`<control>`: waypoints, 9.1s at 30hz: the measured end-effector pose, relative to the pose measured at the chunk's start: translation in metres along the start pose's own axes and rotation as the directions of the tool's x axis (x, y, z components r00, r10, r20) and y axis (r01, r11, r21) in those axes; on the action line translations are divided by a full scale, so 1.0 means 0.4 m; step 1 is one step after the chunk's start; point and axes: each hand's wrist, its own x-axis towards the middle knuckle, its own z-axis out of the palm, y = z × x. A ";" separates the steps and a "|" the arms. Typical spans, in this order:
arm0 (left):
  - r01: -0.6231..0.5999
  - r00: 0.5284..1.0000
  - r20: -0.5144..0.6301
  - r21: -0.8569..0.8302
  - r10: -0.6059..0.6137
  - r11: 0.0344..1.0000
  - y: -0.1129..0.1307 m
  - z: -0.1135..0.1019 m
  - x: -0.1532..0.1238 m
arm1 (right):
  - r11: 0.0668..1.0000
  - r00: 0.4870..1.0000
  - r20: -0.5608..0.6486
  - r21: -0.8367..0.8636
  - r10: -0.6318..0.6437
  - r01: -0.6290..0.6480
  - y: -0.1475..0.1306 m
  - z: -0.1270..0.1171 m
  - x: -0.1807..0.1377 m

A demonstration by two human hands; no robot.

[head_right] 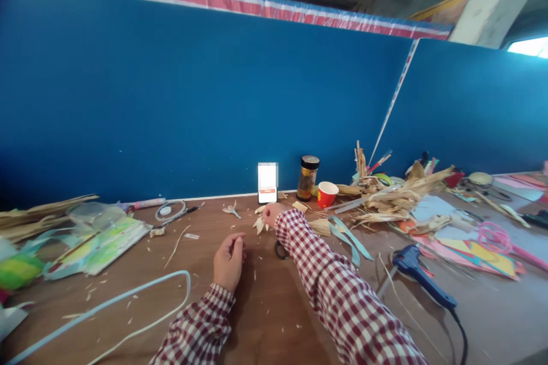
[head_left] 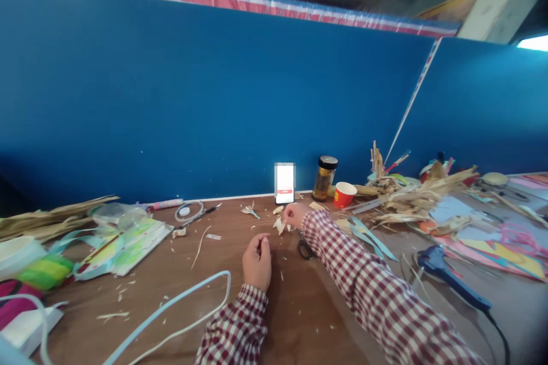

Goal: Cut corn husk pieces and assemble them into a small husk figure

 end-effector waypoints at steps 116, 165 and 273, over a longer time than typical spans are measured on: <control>0.449 0.883 0.286 -0.281 -0.372 0.848 0.058 0.018 -0.066 | 0.583 0.972 -0.225 0.800 0.071 0.143 -0.013 0.156 -0.230; 0.425 0.885 0.316 -0.248 -0.342 0.871 0.054 0.017 -0.067 | 0.681 0.951 -0.308 0.704 0.037 0.202 -0.011 0.164 -0.230; 0.476 0.859 0.345 -0.259 -0.380 0.841 0.044 0.012 -0.054 | 0.589 0.974 -0.209 0.799 0.083 0.121 -0.010 0.160 -0.220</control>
